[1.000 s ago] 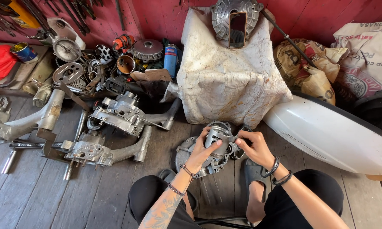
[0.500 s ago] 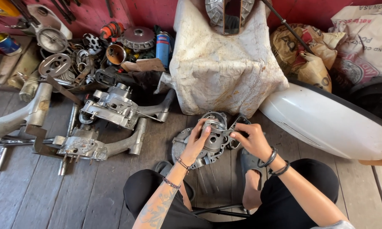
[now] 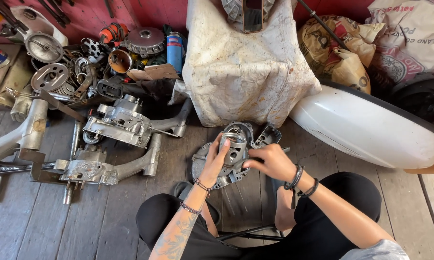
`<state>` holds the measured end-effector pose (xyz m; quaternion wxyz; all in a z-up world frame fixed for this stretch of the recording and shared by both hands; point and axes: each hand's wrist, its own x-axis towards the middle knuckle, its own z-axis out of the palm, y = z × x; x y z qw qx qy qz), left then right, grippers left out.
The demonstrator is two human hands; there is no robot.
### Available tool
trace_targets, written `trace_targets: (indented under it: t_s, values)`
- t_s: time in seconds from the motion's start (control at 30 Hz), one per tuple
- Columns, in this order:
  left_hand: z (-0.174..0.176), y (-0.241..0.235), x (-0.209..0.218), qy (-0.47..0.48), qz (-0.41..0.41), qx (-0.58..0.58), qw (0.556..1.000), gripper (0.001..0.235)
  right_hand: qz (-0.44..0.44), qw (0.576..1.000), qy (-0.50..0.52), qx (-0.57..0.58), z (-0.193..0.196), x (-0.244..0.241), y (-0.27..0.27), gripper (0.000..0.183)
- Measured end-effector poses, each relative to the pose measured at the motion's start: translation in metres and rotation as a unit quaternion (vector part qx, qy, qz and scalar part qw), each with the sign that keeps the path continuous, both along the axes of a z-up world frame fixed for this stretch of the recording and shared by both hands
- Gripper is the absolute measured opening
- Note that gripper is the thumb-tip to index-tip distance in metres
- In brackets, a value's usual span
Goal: A person sits on the floor and uses a small metal tool to scrape and clean a motorcycle piston.
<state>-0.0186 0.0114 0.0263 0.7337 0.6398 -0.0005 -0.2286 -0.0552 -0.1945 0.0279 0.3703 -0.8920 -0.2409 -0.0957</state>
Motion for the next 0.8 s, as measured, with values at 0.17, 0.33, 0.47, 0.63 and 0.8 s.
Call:
trace_targets:
  t_s: [0.17,0.33,0.47,0.63,0.8]
  values:
    - [-0.004,0.002,0.002,-0.003,-0.033,0.0,0.999,0.089,-0.024,1.0,0.015,0.013,-0.006,0.003,-0.013,0.039]
    - [0.0,-0.003,0.0,-0.013,-0.046,-0.006,0.999,0.084,-0.088,0.992,0.033,0.082,-0.024,0.005,-0.024,0.033]
    - [-0.008,0.003,0.001,0.0,-0.01,0.006,1.0,0.096,-0.055,0.998,0.029,-0.01,-0.014,-0.004,-0.004,0.034]
    - [0.01,-0.004,0.0,0.003,-0.021,-0.01,1.0,0.09,-0.09,0.995,0.039,0.027,-0.017,0.005,-0.021,0.034]
    - [0.002,-0.004,-0.003,0.033,0.017,-0.003,0.999,0.095,-0.081,0.996,0.023,-0.013,-0.022,-0.005,-0.003,0.036]
